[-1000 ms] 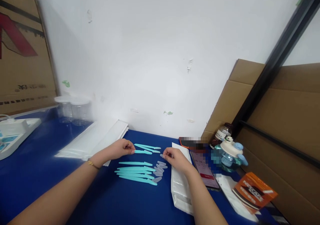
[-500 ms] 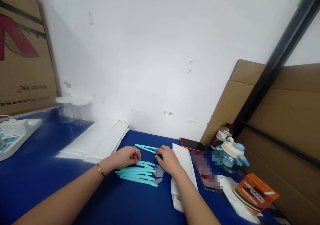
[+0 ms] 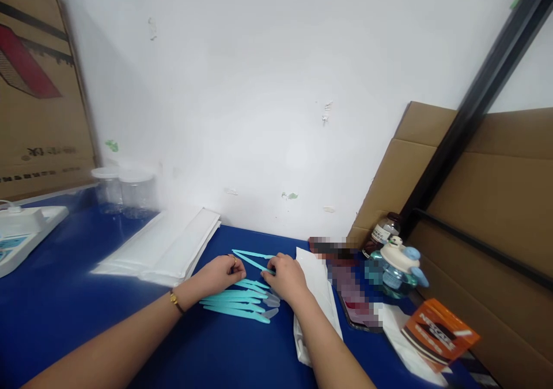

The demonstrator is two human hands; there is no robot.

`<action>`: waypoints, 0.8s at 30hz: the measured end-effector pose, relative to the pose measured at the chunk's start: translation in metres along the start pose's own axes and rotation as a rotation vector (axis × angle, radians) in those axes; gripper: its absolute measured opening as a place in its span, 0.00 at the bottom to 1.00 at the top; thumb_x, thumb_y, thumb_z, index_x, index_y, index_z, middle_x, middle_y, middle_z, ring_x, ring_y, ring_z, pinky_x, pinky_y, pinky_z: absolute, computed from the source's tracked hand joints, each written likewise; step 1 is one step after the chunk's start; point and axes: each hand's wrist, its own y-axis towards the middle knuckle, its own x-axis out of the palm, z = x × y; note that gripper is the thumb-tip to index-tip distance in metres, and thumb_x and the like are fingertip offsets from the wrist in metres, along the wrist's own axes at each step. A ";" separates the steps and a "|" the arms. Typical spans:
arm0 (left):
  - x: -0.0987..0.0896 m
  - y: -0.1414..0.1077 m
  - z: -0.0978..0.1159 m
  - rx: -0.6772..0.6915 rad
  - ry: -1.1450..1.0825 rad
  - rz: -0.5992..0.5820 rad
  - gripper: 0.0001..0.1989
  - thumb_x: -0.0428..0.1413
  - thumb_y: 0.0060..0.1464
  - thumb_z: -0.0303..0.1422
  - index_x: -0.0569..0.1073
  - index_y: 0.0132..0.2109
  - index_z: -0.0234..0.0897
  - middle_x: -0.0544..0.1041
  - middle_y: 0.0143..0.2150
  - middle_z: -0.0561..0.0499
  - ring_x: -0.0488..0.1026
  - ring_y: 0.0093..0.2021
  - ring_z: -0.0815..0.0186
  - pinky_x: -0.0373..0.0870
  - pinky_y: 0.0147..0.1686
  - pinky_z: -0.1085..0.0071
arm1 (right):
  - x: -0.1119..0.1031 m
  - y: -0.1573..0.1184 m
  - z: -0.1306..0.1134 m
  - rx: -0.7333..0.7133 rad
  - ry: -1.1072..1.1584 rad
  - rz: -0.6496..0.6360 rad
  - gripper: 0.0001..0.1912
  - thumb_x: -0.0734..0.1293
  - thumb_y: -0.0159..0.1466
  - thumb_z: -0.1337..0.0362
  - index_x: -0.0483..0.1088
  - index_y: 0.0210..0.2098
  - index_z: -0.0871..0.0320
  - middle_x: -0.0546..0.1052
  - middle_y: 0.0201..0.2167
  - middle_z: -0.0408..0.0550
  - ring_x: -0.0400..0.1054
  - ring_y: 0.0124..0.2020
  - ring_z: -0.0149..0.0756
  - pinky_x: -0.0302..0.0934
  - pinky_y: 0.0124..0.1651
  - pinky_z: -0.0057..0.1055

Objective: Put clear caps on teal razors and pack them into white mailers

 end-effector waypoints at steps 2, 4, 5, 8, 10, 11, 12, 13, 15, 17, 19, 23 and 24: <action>0.001 0.001 -0.001 -0.014 0.008 0.000 0.08 0.51 0.48 0.33 0.74 0.31 0.38 0.75 0.28 0.53 0.69 0.29 0.68 0.61 0.29 0.75 | 0.000 0.000 -0.002 0.016 -0.004 0.002 0.07 0.67 0.56 0.58 0.71 0.28 0.55 0.71 0.29 0.45 0.64 0.31 0.34 0.50 0.31 0.29; 0.001 0.002 -0.003 -0.025 0.019 0.002 0.07 0.52 0.46 0.32 0.74 0.31 0.39 0.75 0.29 0.53 0.69 0.29 0.68 0.60 0.28 0.75 | 0.001 0.000 -0.004 0.028 -0.024 0.011 0.05 0.66 0.56 0.61 0.71 0.27 0.55 0.71 0.29 0.45 0.65 0.32 0.35 0.50 0.32 0.29; 0.001 0.002 -0.004 -0.028 0.023 0.007 0.07 0.52 0.45 0.31 0.74 0.32 0.39 0.75 0.29 0.53 0.69 0.29 0.68 0.59 0.28 0.75 | 0.001 0.000 -0.005 0.029 -0.041 0.016 0.04 0.66 0.56 0.62 0.71 0.27 0.55 0.72 0.30 0.45 0.65 0.32 0.35 0.50 0.32 0.29; 0.000 0.002 -0.006 -0.027 0.026 0.004 0.07 0.52 0.45 0.32 0.74 0.32 0.39 0.74 0.29 0.54 0.69 0.29 0.68 0.59 0.28 0.75 | 0.001 0.000 -0.007 0.020 -0.123 0.029 0.04 0.64 0.56 0.65 0.71 0.26 0.56 0.73 0.30 0.47 0.66 0.31 0.36 0.50 0.33 0.31; -0.002 0.002 -0.005 -0.023 0.022 -0.036 0.07 0.53 0.46 0.33 0.74 0.31 0.39 0.74 0.29 0.53 0.69 0.29 0.68 0.60 0.27 0.75 | 0.001 0.000 -0.008 0.006 -0.188 0.032 0.05 0.63 0.56 0.68 0.71 0.26 0.57 0.73 0.30 0.48 0.67 0.31 0.37 0.50 0.34 0.32; -0.003 0.001 -0.004 -0.020 0.021 -0.046 0.07 0.53 0.46 0.34 0.74 0.31 0.39 0.74 0.29 0.53 0.69 0.29 0.68 0.60 0.27 0.75 | 0.001 0.001 -0.009 -0.002 -0.218 0.036 0.05 0.63 0.56 0.69 0.71 0.27 0.57 0.73 0.30 0.49 0.67 0.32 0.37 0.50 0.34 0.32; -0.004 0.001 -0.002 -0.013 0.024 -0.038 0.07 0.53 0.47 0.36 0.74 0.31 0.39 0.74 0.29 0.53 0.69 0.30 0.67 0.61 0.28 0.75 | 0.001 0.001 -0.009 -0.010 -0.241 0.039 0.05 0.62 0.56 0.69 0.70 0.27 0.58 0.73 0.30 0.49 0.67 0.32 0.37 0.50 0.35 0.33; -0.006 0.001 0.000 -0.005 0.033 -0.011 0.08 0.53 0.48 0.36 0.74 0.32 0.38 0.74 0.31 0.52 0.69 0.31 0.67 0.61 0.30 0.74 | 0.001 0.001 -0.010 -0.016 -0.255 0.040 0.06 0.62 0.56 0.69 0.70 0.27 0.58 0.73 0.31 0.49 0.67 0.33 0.37 0.50 0.36 0.33; -0.009 0.001 0.004 0.011 0.076 0.076 0.08 0.53 0.49 0.36 0.73 0.35 0.38 0.74 0.34 0.51 0.70 0.35 0.65 0.63 0.34 0.73 | 0.002 0.001 -0.010 -0.020 -0.258 0.033 0.05 0.62 0.57 0.67 0.70 0.28 0.58 0.73 0.31 0.48 0.67 0.34 0.38 0.49 0.37 0.33; -0.011 0.000 0.006 0.034 0.138 0.134 0.09 0.53 0.50 0.35 0.73 0.39 0.39 0.73 0.38 0.50 0.69 0.39 0.63 0.63 0.39 0.71 | 0.002 0.002 -0.009 -0.017 -0.248 0.016 0.05 0.63 0.56 0.66 0.70 0.28 0.58 0.73 0.31 0.47 0.67 0.35 0.38 0.49 0.37 0.33; -0.012 -0.001 0.007 0.073 0.201 0.153 0.11 0.53 0.52 0.35 0.72 0.43 0.41 0.72 0.42 0.50 0.68 0.44 0.61 0.62 0.44 0.69 | 0.003 0.002 -0.010 -0.022 -0.253 0.011 0.05 0.63 0.56 0.66 0.70 0.27 0.59 0.73 0.31 0.48 0.66 0.35 0.37 0.48 0.38 0.33; -0.011 -0.001 0.008 0.148 0.317 0.179 0.14 0.53 0.54 0.36 0.71 0.48 0.45 0.70 0.48 0.50 0.64 0.49 0.59 0.59 0.46 0.65 | -0.001 0.001 -0.012 -0.072 -0.246 0.050 0.06 0.61 0.55 0.71 0.68 0.25 0.60 0.73 0.29 0.48 0.66 0.33 0.36 0.47 0.38 0.33; -0.011 -0.002 0.008 0.160 0.337 0.189 0.14 0.52 0.55 0.37 0.71 0.48 0.46 0.71 0.48 0.50 0.63 0.49 0.58 0.59 0.45 0.65 | -0.003 0.000 -0.013 -0.091 -0.212 0.065 0.06 0.60 0.56 0.71 0.68 0.26 0.60 0.72 0.29 0.48 0.66 0.33 0.35 0.47 0.38 0.32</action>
